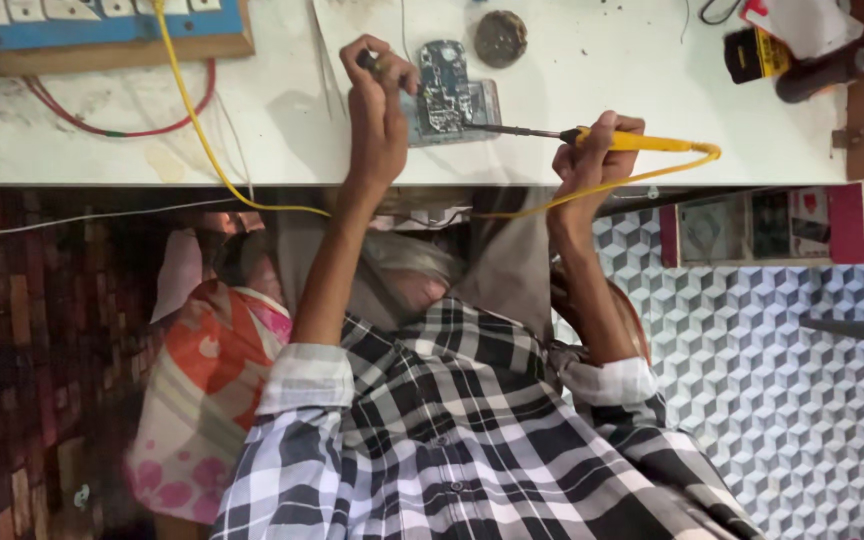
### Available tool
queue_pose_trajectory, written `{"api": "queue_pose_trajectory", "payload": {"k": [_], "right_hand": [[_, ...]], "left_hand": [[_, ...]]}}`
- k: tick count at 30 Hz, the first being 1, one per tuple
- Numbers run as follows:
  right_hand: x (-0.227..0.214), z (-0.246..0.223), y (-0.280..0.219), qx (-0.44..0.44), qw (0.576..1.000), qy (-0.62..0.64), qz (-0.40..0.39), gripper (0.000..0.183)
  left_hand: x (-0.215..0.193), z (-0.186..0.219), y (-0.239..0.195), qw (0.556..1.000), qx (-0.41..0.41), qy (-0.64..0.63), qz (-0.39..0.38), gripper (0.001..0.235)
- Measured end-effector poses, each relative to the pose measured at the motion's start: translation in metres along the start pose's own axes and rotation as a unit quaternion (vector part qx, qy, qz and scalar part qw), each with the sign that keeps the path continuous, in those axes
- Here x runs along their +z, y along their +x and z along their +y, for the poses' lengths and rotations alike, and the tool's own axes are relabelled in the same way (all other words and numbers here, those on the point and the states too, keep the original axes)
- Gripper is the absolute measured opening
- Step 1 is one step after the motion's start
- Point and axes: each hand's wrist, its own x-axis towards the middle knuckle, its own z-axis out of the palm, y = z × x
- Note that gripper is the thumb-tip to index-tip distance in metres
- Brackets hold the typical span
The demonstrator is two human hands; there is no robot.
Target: The person uses a soldering iron and tweezers to work on a small circuit board placed on a white table. They repeatedly apply heat to different points on the board while holding components with tweezers.
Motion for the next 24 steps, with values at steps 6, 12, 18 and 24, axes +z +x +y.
{"api": "queue_pose_trajectory", "payload": {"k": [6, 12, 18, 24], "right_hand": [[-0.013, 0.035, 0.012, 0.062, 0.991, 0.113, 0.024, 0.029], [-0.027, 0.044, 0.004, 0.012, 0.996, 0.042, -0.074, 0.027], [-0.025, 0.038, 0.004, -0.006, 0.994, 0.043, -0.097, 0.025], [-0.028, 0.037, 0.000, -0.003, 0.994, 0.019, -0.103, 0.025]], "left_hand": [[-0.002, 0.007, -0.001, 1.000, 0.005, 0.020, 0.002, 0.025], [0.002, 0.004, -0.005, 0.999, 0.032, 0.032, 0.000, 0.023], [0.000, 0.005, -0.002, 0.999, 0.019, 0.042, 0.002, 0.026], [0.001, 0.000, -0.005, 0.999, 0.034, 0.037, 0.004, 0.027]]}}
